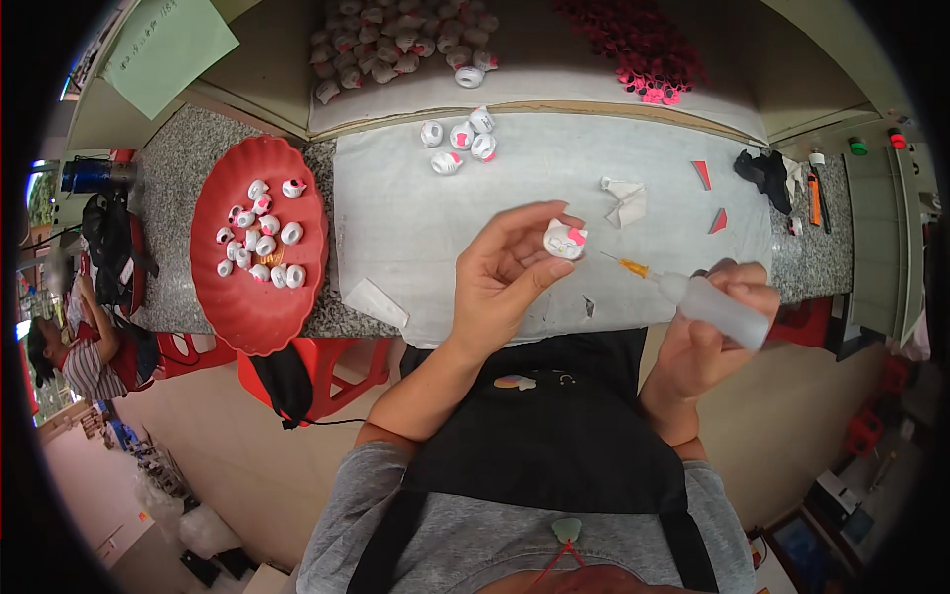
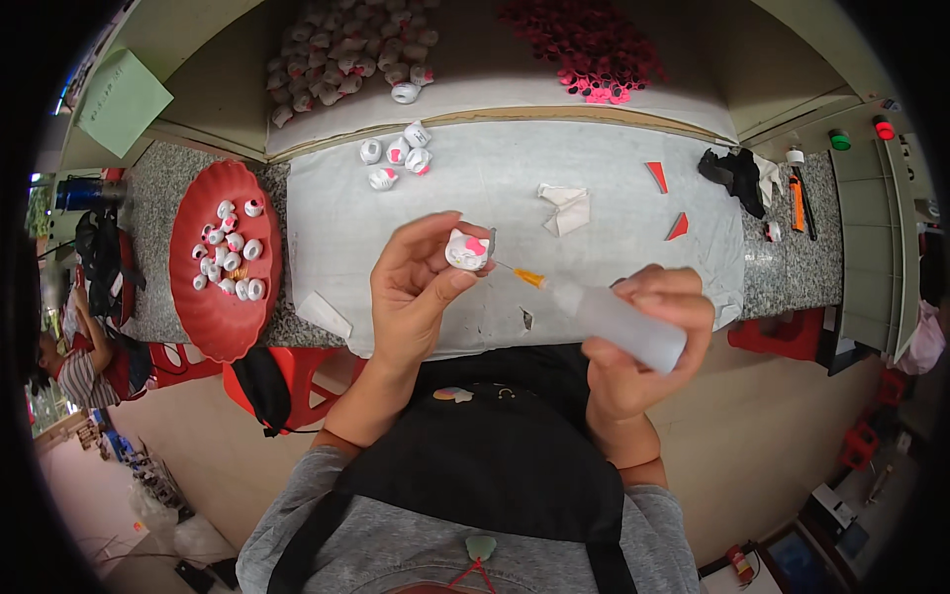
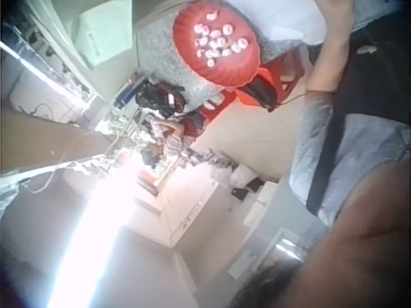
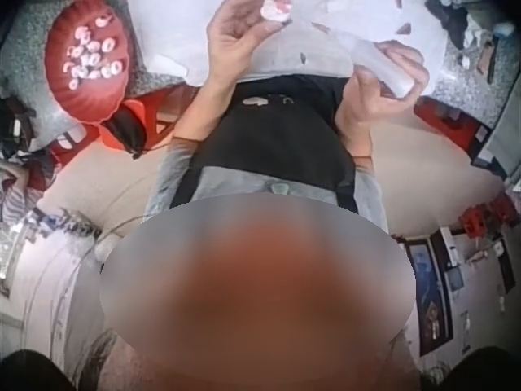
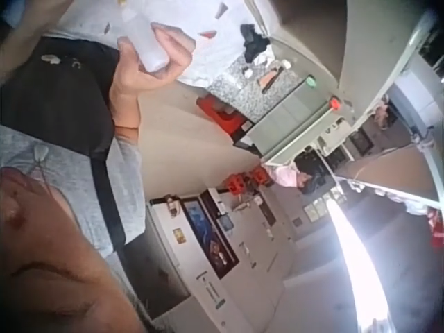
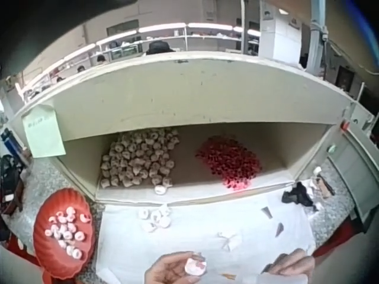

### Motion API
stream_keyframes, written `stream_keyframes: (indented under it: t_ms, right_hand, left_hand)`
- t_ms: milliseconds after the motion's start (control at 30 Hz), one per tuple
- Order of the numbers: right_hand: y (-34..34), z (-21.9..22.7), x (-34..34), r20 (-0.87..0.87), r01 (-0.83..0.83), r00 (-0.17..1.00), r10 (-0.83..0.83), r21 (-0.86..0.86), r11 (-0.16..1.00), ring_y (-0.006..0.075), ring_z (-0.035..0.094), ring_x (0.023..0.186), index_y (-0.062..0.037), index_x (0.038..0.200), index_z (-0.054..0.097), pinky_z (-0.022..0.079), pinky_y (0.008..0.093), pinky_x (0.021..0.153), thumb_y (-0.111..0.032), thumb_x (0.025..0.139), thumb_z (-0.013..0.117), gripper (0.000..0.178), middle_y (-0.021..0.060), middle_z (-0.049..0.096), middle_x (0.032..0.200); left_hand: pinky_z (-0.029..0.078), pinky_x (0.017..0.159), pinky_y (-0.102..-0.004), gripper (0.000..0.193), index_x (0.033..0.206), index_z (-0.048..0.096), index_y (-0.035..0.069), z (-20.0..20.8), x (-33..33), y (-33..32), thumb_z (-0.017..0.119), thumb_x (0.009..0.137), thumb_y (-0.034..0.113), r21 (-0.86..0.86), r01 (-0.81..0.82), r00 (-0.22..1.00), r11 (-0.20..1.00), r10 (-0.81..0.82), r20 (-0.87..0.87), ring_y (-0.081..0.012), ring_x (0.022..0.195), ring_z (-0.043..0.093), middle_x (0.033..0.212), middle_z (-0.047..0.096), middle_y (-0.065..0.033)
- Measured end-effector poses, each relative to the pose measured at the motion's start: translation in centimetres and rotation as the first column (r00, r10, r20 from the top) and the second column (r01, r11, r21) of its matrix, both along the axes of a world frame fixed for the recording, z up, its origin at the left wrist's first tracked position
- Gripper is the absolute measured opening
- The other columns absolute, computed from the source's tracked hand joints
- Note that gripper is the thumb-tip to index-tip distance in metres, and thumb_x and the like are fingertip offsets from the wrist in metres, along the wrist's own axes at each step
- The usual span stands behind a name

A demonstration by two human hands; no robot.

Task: Applying glue and decorative components to plastic toy heads on an assembly line.

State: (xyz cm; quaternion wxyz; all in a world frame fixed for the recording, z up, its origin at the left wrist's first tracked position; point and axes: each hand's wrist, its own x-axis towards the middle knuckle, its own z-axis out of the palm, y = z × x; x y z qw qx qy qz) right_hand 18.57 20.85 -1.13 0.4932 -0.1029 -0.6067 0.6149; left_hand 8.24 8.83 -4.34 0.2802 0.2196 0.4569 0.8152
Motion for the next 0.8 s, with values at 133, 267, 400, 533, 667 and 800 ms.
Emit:
stream_keyframes:
  t_ms: [133,267,400,533,667,800]
  right_hand:
    - [-0.9,-0.1,0.4,0.024,-0.018,1.0,0.012,0.255,0.967,0.0111,0.041,0.06,-0.0056,0.083,0.042,0.038,0.0211,0.053,-0.021,0.063,0.069,0.037,0.0059,0.041,0.079]
    - [-1.4,-0.2,0.2,0.039,-0.038,0.999,0.026,0.338,0.94,0.01,0.04,0.053,-0.0058,0.079,0.04,0.037,0.0195,0.046,-0.021,0.06,0.072,0.04,0.0064,0.043,0.076]
    - [-1.6,-0.1,0.1,0.052,-0.081,0.996,0.066,0.39,0.917,0.0103,0.041,0.053,-0.0052,0.08,0.042,0.038,0.0196,0.045,-0.016,0.058,0.073,0.04,0.0065,0.044,0.075]
    - [-1.8,0.0,-0.1,0.054,-0.088,0.996,0.073,0.384,0.919,0.0105,0.041,0.053,-0.0051,0.079,0.043,0.038,0.02,0.045,-0.014,0.056,0.074,0.04,0.0065,0.044,0.075]
    - [-2.2,-0.5,-0.1,0.012,-0.066,0.998,0.065,0.357,0.932,0.0107,0.042,0.054,-0.0053,0.079,0.044,0.039,0.0203,0.046,-0.013,0.056,0.074,0.039,0.006,0.045,0.074]
    - [-2.1,0.0,-0.1,0.055,-0.104,0.994,0.09,0.367,0.925,0.0105,0.043,0.055,-0.0057,0.079,0.044,0.039,0.0203,0.047,-0.013,0.056,0.074,0.038,0.0053,0.045,0.074]
  left_hand:
    - [0.044,0.078,-0.0292,0.035,0.101,0.042,-0.002,-0.1,0.0,-0.3,0.056,0.069,-0.004,0.021,0.012,0.996,1.0,-0.014,0.09,-0.0178,0.089,0.052,0.096,0.051,-0.0141]
    - [0.044,0.078,-0.0297,0.034,0.099,0.042,-0.002,-0.1,-0.1,-0.5,0.057,0.068,-0.005,0.032,0.024,0.996,0.999,-0.027,0.085,-0.0182,0.089,0.052,0.096,0.051,-0.0147]
    - [0.044,0.078,-0.0298,0.034,0.099,0.043,-0.002,-0.1,0.0,-0.6,0.057,0.068,-0.006,0.034,0.022,0.997,0.999,-0.024,0.067,-0.0186,0.09,0.052,0.097,0.051,-0.0154]
    - [0.044,0.078,-0.0296,0.034,0.099,0.043,-0.002,-0.2,0.0,-0.7,0.056,0.068,-0.007,0.037,0.033,0.998,0.999,-0.035,0.057,-0.0189,0.091,0.051,0.096,0.051,-0.0158]
    - [0.044,0.078,-0.0288,0.034,0.099,0.043,-0.002,-0.1,0.0,-0.8,0.056,0.068,-0.007,0.025,0.027,0.999,0.999,-0.028,0.043,-0.0185,0.091,0.051,0.096,0.051,-0.0153]
    - [0.043,0.078,-0.028,0.034,0.098,0.043,-0.002,-0.3,-0.1,-0.8,0.056,0.068,-0.007,0.023,0.022,0.999,0.999,-0.023,0.036,-0.0182,0.091,0.051,0.096,0.051,-0.015]
